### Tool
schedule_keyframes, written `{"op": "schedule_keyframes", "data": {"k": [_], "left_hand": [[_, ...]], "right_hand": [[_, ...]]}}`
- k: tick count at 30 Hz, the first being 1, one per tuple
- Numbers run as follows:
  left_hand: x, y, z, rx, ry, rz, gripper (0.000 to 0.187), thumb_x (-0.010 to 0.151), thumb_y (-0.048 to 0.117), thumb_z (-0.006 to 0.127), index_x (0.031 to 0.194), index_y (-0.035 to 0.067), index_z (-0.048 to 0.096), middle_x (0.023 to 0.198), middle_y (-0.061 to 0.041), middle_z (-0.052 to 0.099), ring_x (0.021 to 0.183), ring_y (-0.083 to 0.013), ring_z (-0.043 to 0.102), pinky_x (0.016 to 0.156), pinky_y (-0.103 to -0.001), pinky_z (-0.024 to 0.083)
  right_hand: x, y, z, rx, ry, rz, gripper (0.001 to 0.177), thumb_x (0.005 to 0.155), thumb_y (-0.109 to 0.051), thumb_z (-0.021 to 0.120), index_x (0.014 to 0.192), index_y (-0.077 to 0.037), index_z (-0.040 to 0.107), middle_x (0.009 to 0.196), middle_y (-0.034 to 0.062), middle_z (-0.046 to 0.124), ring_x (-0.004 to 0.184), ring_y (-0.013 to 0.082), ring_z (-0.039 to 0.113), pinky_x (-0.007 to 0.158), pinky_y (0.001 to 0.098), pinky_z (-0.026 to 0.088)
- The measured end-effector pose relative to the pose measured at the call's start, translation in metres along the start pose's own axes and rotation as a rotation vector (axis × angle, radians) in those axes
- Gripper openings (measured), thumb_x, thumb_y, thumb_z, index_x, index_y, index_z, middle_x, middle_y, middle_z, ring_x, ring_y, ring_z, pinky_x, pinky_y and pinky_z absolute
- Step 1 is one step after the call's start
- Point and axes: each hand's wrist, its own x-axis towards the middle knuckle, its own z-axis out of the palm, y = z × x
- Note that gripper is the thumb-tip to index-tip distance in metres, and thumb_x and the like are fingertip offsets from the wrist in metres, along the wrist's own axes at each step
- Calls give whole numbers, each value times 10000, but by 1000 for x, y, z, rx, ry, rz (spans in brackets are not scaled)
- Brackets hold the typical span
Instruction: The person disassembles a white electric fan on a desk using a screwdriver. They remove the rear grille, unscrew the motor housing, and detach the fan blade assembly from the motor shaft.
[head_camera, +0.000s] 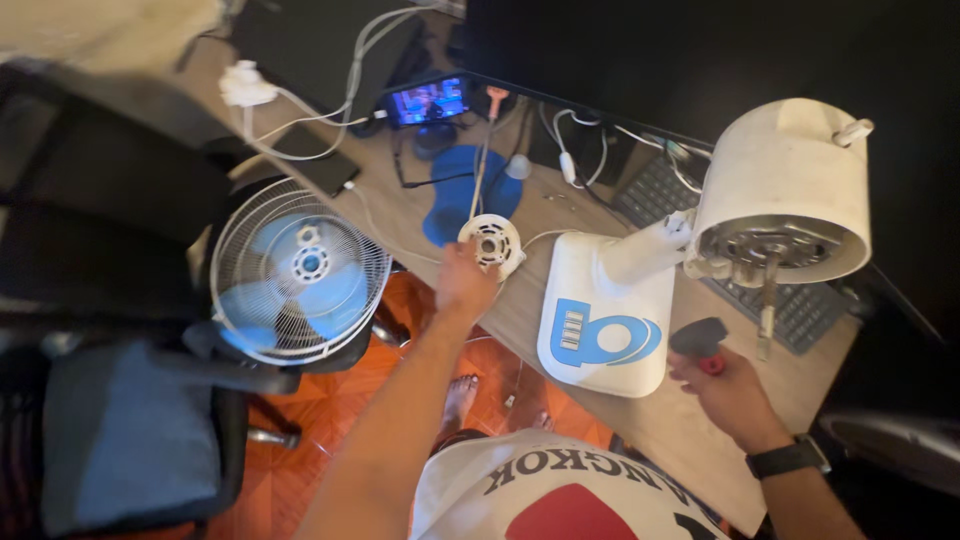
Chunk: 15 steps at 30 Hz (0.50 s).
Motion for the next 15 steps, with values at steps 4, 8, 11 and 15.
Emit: {"op": "schedule_keyframes", "data": {"k": [4,8,11,15], "left_hand": [[54,-18,-4,68,-11,-182,763,832,315,760,1479,87,428,1400,-255,486,1259,-445,540,1034,-501,467],[93,-34,2,97,-111,-161,569,832,307,754,1316,66,576,1268,-237,611,1153,-416,625,959,-494,510],[106,-46,11,34,-179,-165,421,806,259,742,1170,61,670,1090,-186,733,1039,-368,706,900,-470,552],[117,-51,12,-69,-218,-37,344,831,263,761,1058,17,680,950,-161,761,894,-309,732,812,-421,567]], "right_hand": [[-20,-13,28,-125,27,16,288,858,-187,731,1071,5,756,868,83,756,797,170,680,705,352,548],[-36,-30,55,-266,79,82,284,859,-211,744,1065,-17,761,729,88,684,684,169,581,668,344,521],[-43,-40,64,-295,112,167,283,878,-233,766,1023,10,762,739,116,663,697,175,561,676,360,523],[-51,-55,77,-205,180,157,310,838,-248,748,1054,-26,763,811,72,778,759,151,691,731,327,551]]}}
